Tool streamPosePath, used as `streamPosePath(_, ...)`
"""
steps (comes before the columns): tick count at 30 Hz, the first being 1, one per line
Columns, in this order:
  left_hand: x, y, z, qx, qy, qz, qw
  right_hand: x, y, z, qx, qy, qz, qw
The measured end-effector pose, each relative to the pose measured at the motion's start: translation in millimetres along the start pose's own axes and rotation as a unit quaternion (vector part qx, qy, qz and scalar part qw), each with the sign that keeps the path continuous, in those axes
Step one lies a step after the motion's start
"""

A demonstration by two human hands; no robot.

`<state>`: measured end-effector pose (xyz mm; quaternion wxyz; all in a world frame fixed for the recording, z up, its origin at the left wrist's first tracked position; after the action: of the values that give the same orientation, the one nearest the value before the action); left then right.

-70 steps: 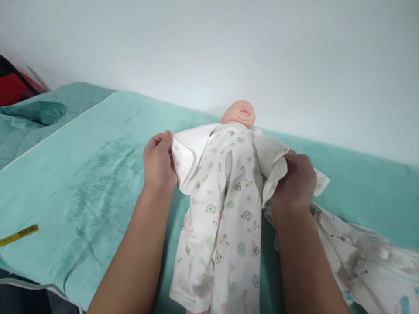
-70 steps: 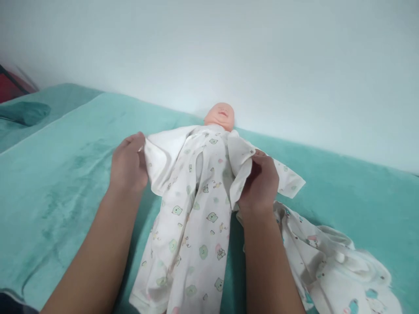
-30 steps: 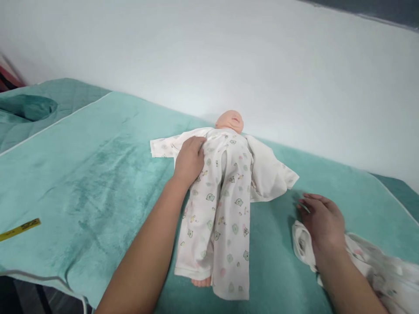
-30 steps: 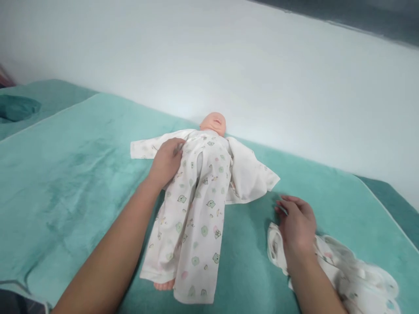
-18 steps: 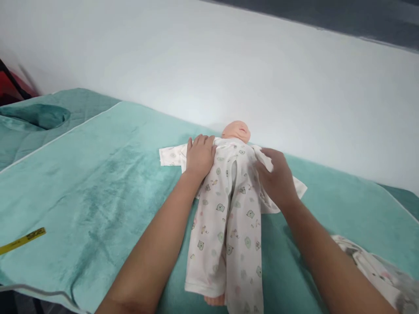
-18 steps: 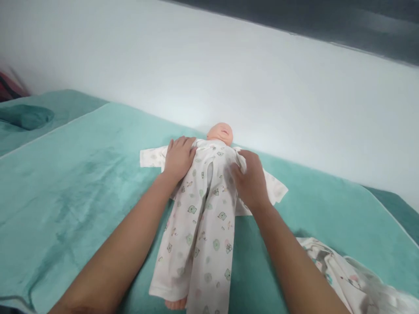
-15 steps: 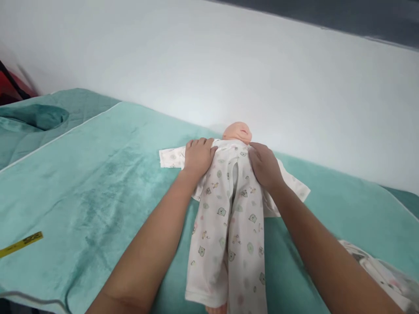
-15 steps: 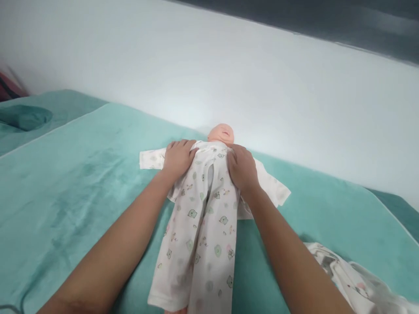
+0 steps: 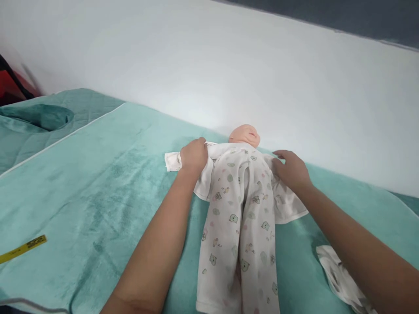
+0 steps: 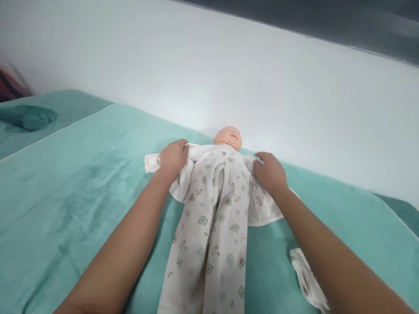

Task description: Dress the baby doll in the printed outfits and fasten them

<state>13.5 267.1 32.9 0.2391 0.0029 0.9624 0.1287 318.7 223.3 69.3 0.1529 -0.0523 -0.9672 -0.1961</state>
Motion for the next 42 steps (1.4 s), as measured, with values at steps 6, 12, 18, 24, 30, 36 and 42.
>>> streamPosePath(6, -1, 0, 0.9, 0.004, -0.004, -0.003, 1.0, 140, 20, 30, 0.143, 0.061, -0.208, 0.966)
streamPosePath(12, 1, 3, 1.9, 0.02, -0.005, -0.01, 1.0, 201, 23, 80, 0.317, -0.114, -0.313, 0.888)
streamPosePath(18, 0, 3, 1.3, 0.018, -0.009, -0.004, 1.0, 202, 21, 84, 0.327, -0.166, -0.313, 0.876)
streamPosePath(24, 0, -5, -10.1, -0.04, -0.046, 0.013, 0.998, 196, 20, 56, 0.289, -0.199, -0.313, 0.883)
streamPosePath(30, 11, -16, -16.4, -0.052, -0.136, -0.048, 0.988, 173, 30, 19, 0.245, -0.2, -0.284, 0.905)
streamPosePath(36, 21, -25, -10.6, -0.034, -0.162, -0.069, 0.984, 159, 32, -1, 0.222, -0.171, -0.272, 0.92)
streamPosePath(42, 9, -29, -19.1, -0.102, -0.097, 0.006, 0.99, 159, 30, 7, 0.208, -0.123, -0.265, 0.933)
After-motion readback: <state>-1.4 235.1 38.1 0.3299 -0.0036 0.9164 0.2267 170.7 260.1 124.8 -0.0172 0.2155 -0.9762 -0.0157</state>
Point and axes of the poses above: each hand's wrist, its own y-axis towards the middle knuckle, its own z-axis out of the palm, x = y × z, the point moved 6 cm from there along y, towards the middle knuckle, and after that the axes turned 4 degrees about -x, right-handed, at the moved point
